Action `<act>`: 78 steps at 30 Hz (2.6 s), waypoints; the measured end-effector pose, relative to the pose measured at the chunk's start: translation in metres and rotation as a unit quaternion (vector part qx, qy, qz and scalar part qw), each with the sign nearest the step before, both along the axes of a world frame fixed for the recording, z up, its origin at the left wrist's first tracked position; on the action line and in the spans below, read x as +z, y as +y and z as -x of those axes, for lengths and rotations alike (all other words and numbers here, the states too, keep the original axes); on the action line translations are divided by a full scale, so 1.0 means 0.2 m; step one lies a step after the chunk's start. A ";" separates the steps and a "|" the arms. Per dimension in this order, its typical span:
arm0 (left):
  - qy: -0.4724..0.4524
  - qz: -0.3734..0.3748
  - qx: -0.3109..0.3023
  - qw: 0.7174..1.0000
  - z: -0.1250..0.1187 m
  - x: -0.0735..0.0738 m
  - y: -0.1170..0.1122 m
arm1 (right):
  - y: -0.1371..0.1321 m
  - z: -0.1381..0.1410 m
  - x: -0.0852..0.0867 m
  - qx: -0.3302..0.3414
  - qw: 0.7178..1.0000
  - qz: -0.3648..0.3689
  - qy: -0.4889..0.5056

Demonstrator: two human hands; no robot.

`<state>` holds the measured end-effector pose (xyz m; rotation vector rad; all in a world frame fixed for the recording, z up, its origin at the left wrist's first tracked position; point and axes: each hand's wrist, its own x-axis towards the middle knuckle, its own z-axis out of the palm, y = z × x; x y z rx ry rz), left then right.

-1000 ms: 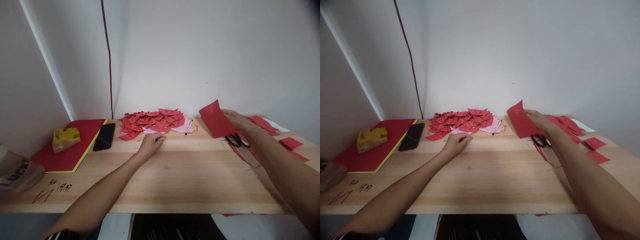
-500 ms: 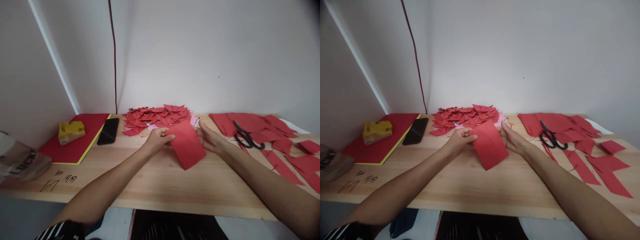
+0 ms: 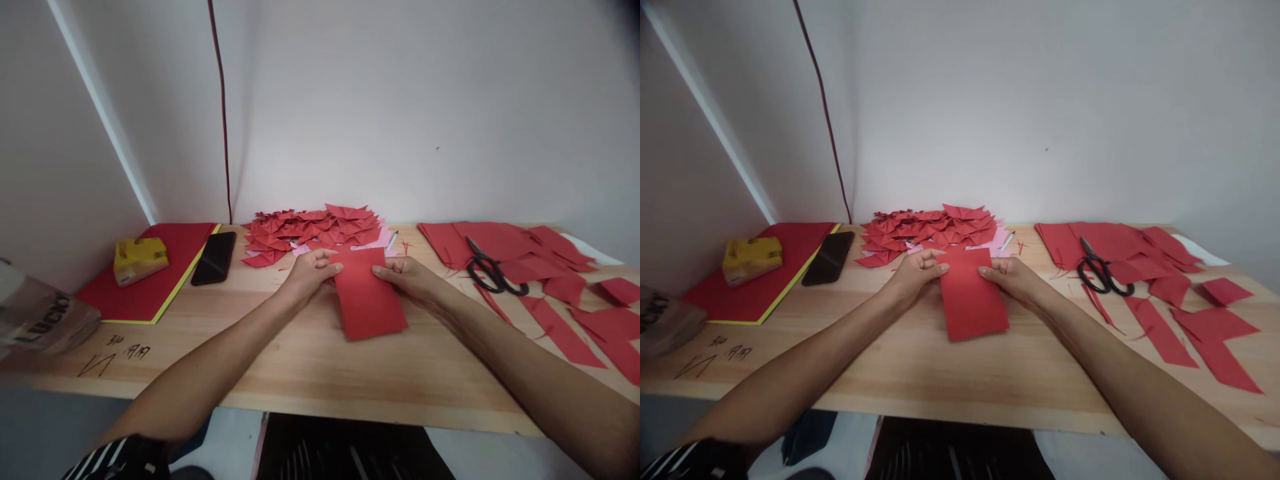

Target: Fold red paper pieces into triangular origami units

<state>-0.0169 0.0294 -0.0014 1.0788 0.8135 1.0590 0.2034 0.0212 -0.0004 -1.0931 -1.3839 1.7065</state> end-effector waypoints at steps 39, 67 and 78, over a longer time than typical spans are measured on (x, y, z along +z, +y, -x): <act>0.556 -0.431 0.001 0.711 0.11 -0.03 -0.26 | -0.04 -0.06 0.07 0.136 0.889 -0.274 -0.342; 0.618 -0.380 -0.028 0.688 0.16 -0.04 -0.28 | -0.07 0.06 -0.07 -0.003 0.800 -0.387 -0.458; 0.669 -0.332 -0.085 0.659 0.15 0.00 -0.33 | -0.08 0.06 -0.05 0.008 0.780 -0.400 -0.481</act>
